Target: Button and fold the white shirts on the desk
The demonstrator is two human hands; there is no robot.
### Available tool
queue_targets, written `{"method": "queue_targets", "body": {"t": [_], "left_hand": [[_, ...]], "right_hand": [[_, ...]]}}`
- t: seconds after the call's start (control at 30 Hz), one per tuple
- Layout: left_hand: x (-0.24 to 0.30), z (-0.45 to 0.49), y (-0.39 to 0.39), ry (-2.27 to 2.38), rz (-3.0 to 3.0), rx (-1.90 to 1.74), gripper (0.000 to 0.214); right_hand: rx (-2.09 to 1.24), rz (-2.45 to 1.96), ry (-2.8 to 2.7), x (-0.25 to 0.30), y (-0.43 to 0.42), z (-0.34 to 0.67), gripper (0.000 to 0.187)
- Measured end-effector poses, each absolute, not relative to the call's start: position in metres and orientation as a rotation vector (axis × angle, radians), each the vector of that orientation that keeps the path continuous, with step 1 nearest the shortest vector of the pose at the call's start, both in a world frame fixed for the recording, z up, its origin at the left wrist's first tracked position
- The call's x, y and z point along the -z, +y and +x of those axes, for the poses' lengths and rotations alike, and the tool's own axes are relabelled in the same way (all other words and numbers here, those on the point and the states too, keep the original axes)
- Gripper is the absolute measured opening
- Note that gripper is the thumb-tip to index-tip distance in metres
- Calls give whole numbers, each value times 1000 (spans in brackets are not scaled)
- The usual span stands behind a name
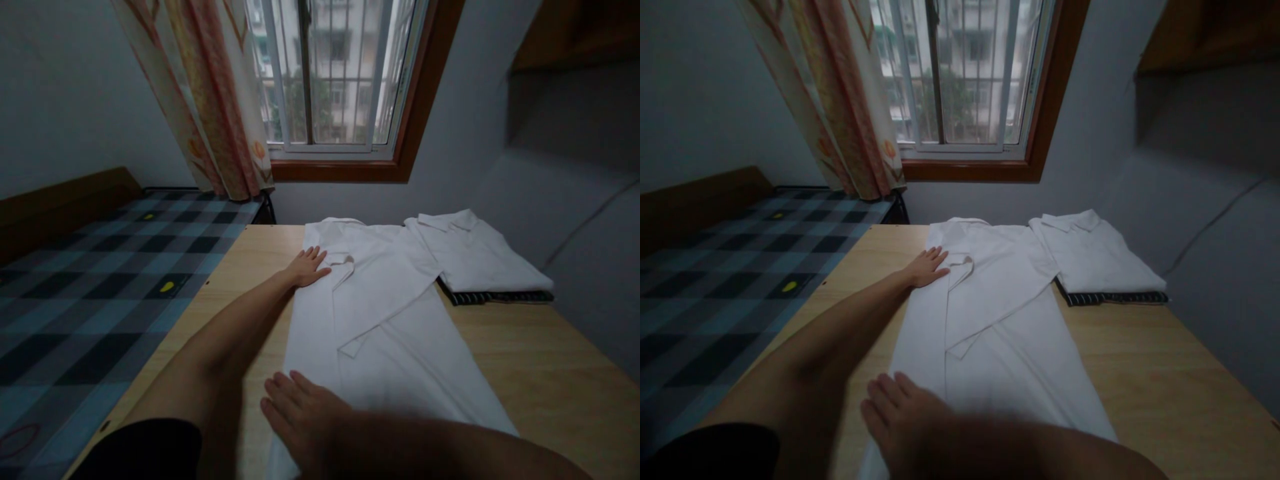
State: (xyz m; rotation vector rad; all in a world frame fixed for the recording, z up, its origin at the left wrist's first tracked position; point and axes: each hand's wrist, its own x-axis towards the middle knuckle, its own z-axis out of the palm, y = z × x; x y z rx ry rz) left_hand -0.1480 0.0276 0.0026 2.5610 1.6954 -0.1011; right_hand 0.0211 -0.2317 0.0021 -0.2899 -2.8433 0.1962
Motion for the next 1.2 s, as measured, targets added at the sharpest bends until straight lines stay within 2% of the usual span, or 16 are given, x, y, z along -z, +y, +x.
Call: {"method": "queue_targets", "body": {"t": [0.1, 0.23, 0.3, 0.33, 0.43, 0.53, 0.63, 0.77, 0.9, 1.03, 1.2], "left_hand": [[-2, -149, 30, 1696, 2568, 89, 82], [-3, -151, 30, 1663, 2601, 81, 75], [-4, -151, 30, 1637, 2622, 79, 69], [-5, -152, 29, 1627, 2632, 84, 66], [-8, -151, 28, 1612, 2652, 101, 63], [-10, -151, 25, 1619, 2639, 65, 66], [-7, -152, 24, 1645, 2606, 50, 76], [-6, -152, 32, 1668, 2587, 51, 86], [-24, -136, 60, 1757, 2498, 70, 78], [-38, -109, 100, 1946, 2493, -89, 77], [-15, -89, 132, 1948, 2382, -45, 81]], "right_hand": [[-74, -153, -2785, 14, -249, 10, 54], [-230, 114, -2751, -6, -224, 3, 46], [-337, -19, -2707, -29, -181, 7, 45], [-348, -239, -2641, -39, -153, 10, 43], [-248, -984, -2418, -54, -63, 28, 53], [-178, -1299, -2516, -38, -2, 51, 53], [-193, -1348, -2660, -9, 11, 72, 55], [-162, -1297, -2651, 14, -6, 90, 68], [-151, -1318, -2643, 14, -15, 96, 76], [-153, -1332, -2629, 9, -16, 94, 76], [-164, -1352, -2601, 5, -18, 92, 76]]}}
